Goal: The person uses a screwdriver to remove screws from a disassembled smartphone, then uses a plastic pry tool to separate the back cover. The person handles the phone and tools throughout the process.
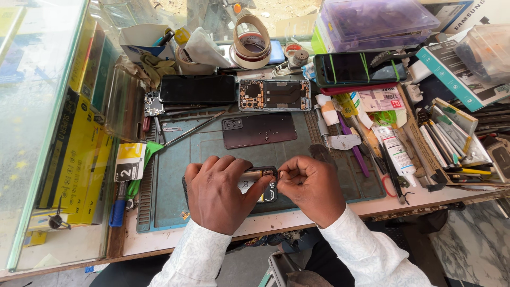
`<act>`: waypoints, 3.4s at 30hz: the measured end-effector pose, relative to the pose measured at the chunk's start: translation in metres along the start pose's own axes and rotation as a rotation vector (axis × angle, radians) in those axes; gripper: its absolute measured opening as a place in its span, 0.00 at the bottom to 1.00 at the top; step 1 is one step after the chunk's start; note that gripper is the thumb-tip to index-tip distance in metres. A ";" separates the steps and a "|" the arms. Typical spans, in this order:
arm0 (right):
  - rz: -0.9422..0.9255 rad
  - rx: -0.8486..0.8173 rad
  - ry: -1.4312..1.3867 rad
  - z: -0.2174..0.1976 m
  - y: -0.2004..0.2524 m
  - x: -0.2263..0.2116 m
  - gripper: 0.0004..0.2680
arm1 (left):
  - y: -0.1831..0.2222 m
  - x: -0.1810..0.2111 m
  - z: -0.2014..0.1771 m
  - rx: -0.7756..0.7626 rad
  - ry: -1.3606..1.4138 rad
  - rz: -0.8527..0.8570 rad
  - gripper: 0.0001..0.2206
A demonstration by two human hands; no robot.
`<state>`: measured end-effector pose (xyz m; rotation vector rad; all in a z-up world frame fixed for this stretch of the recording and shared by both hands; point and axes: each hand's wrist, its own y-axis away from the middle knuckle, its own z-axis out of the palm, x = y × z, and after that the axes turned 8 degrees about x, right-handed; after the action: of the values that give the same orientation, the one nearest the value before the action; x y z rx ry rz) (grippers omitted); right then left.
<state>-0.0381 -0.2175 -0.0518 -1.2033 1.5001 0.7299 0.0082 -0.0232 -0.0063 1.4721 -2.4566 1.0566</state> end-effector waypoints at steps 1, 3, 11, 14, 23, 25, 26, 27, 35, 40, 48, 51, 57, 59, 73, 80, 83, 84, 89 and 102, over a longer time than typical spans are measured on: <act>0.060 -0.026 -0.076 -0.001 -0.001 0.002 0.03 | 0.000 0.000 0.000 -0.018 -0.004 -0.014 0.18; 0.181 -0.080 -0.231 -0.002 -0.003 0.005 0.02 | -0.001 -0.001 0.000 0.023 0.016 0.016 0.18; 0.246 -0.236 -0.312 -0.015 -0.008 0.010 0.06 | -0.001 -0.001 -0.001 0.018 0.031 0.004 0.19; 0.244 -0.265 -0.316 -0.016 -0.008 0.012 0.06 | 0.000 -0.002 -0.002 0.032 0.036 0.014 0.19; 0.272 -0.287 -0.401 -0.018 -0.006 0.015 0.05 | 0.002 0.000 -0.006 0.070 0.041 0.052 0.19; 0.231 -0.278 -0.392 -0.019 -0.005 0.012 0.05 | 0.002 0.001 -0.006 0.104 0.051 0.072 0.18; 0.193 -0.269 -0.373 -0.020 -0.003 0.010 0.05 | 0.002 0.002 -0.007 0.122 0.055 0.080 0.18; 0.157 -0.261 -0.354 -0.020 -0.001 0.007 0.05 | 0.002 0.002 -0.007 0.140 0.059 0.089 0.18; -0.142 -0.158 -0.224 -0.025 0.013 -0.028 0.05 | 0.010 0.002 -0.013 0.256 0.155 0.125 0.17; -0.367 -0.101 -0.121 -0.022 0.021 -0.052 0.07 | 0.016 -0.006 -0.015 0.301 0.278 0.138 0.17; -0.566 -0.046 -0.054 -0.013 0.029 -0.075 0.09 | 0.020 -0.014 -0.016 0.319 0.529 0.137 0.20; -0.584 -0.042 -0.020 -0.014 0.034 -0.077 0.09 | 0.022 -0.016 -0.018 0.288 0.586 0.152 0.19; -0.720 -0.066 0.013 -0.020 0.034 -0.073 0.09 | 0.025 -0.020 -0.028 0.263 0.602 0.362 0.16; -0.737 -0.073 0.003 -0.022 0.035 -0.068 0.09 | 0.030 -0.018 -0.029 0.250 0.602 0.381 0.15; -0.714 -0.075 0.025 -0.024 0.040 -0.049 0.09 | 0.041 -0.010 -0.024 0.245 0.548 0.378 0.14; -0.718 -0.108 -0.010 -0.025 0.041 -0.039 0.09 | 0.035 -0.005 -0.022 0.138 0.526 0.324 0.19; -0.729 -0.104 0.012 -0.023 0.042 -0.036 0.09 | 0.029 -0.003 -0.023 0.056 0.484 0.319 0.24; -0.730 -0.100 0.023 -0.023 0.043 -0.035 0.09 | 0.026 -0.003 -0.023 0.014 0.486 0.331 0.28; -0.690 -0.033 0.029 -0.023 0.047 -0.030 0.10 | 0.023 0.002 -0.025 -0.117 0.348 0.291 0.33; 0.207 -0.203 -0.556 -0.022 0.054 -0.003 0.09 | 0.014 0.005 -0.009 -0.043 0.108 0.220 0.46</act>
<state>-0.0962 -0.2191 -0.0501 -0.8921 1.1070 1.2640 -0.0085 -0.0178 -0.0049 1.1206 -2.5898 1.0798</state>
